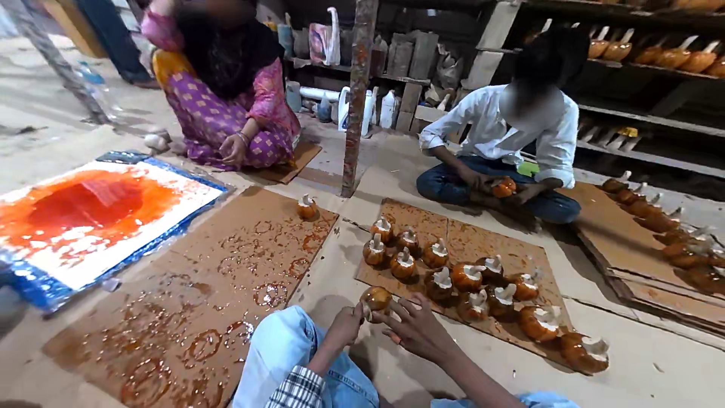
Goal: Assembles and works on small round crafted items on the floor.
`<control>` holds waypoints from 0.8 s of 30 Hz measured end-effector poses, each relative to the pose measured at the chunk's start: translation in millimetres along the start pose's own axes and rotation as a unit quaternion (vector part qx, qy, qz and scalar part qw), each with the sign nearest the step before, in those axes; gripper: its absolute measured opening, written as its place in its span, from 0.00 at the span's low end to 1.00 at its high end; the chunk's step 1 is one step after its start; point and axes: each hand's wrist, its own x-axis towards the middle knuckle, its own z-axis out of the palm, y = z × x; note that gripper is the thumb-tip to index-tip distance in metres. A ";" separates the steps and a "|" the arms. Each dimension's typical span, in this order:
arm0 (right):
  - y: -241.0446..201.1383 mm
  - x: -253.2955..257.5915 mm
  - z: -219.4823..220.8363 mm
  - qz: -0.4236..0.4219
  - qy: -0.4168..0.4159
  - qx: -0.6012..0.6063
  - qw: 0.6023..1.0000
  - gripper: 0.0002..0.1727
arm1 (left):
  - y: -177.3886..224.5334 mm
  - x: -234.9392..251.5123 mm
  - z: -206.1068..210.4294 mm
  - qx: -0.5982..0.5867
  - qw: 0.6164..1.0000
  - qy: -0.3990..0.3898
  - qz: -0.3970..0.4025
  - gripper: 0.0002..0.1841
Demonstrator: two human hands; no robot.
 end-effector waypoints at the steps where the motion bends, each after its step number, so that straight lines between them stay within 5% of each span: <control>1: 4.8 1.5 -4.5 -0.028 -0.009 -0.004 1.000 0.22 | 0.7 -0.4 -0.2 0.029 1.000 -0.012 -0.005 0.29; 7: 31.0 9.3 -28.1 -0.174 -0.061 -0.011 0.983 0.24 | 11.1 -6.6 5.4 0.218 0.974 -0.054 0.038 0.33; 13: 44.8 21.9 -35.7 -0.124 -0.074 0.027 0.989 0.28 | 18.4 -13.1 4.2 0.284 0.942 -0.048 0.171 0.32; 24: 63.7 30.0 -44.3 -0.058 -0.183 0.112 0.975 0.37 | 15.0 -18.0 6.1 0.322 0.899 -0.060 0.291 0.26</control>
